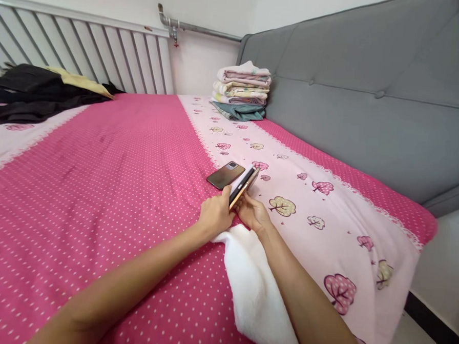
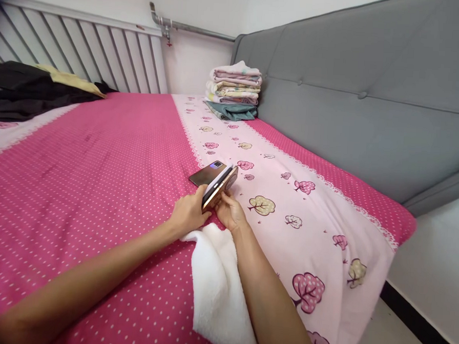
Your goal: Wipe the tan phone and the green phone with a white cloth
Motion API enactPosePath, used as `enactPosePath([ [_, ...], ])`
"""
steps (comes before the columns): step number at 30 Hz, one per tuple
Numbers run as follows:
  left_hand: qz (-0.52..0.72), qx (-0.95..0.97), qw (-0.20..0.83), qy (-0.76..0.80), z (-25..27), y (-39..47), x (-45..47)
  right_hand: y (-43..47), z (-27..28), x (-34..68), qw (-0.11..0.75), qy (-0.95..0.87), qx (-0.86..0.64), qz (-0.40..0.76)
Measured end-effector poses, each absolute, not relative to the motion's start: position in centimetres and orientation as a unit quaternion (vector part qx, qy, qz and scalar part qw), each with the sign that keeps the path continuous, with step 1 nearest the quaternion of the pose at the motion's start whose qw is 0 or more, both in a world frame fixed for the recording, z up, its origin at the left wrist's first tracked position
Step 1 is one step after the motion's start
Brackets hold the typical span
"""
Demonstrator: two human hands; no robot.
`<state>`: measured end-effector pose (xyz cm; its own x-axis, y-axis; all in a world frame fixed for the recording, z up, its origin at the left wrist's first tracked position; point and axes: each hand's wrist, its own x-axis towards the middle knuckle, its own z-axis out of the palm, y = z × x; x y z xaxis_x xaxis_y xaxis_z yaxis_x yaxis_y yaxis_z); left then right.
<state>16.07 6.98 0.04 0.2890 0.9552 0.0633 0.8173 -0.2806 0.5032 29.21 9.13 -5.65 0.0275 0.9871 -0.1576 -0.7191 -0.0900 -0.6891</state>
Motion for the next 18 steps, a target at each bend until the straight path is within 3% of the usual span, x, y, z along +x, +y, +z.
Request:
enactPosePath([
  [6, 0.349, 0.657, 0.412, 0.526, -1.2, 7.8, 12.6, 8.5, -5.7, 29.2, 0.613, -0.247, -0.302, 0.687],
  [10, 0.393, 0.497, 0.565, 0.529, -1.4, 7.7, 8.6, 8.2, -5.6, 29.2, 0.581, -0.264, -0.299, 0.71],
  [13, 0.441, 0.383, 0.588, 0.559, -0.4, 7.4, 4.7, 8.2, -5.8, 29.3, 0.574, -0.264, -0.296, 0.716],
  [18, 0.537, 0.284, 0.535, 0.587, 3.1, 5.7, -3.2, 8.2, -6.2, 29.5, 0.568, -0.264, -0.277, 0.729],
])
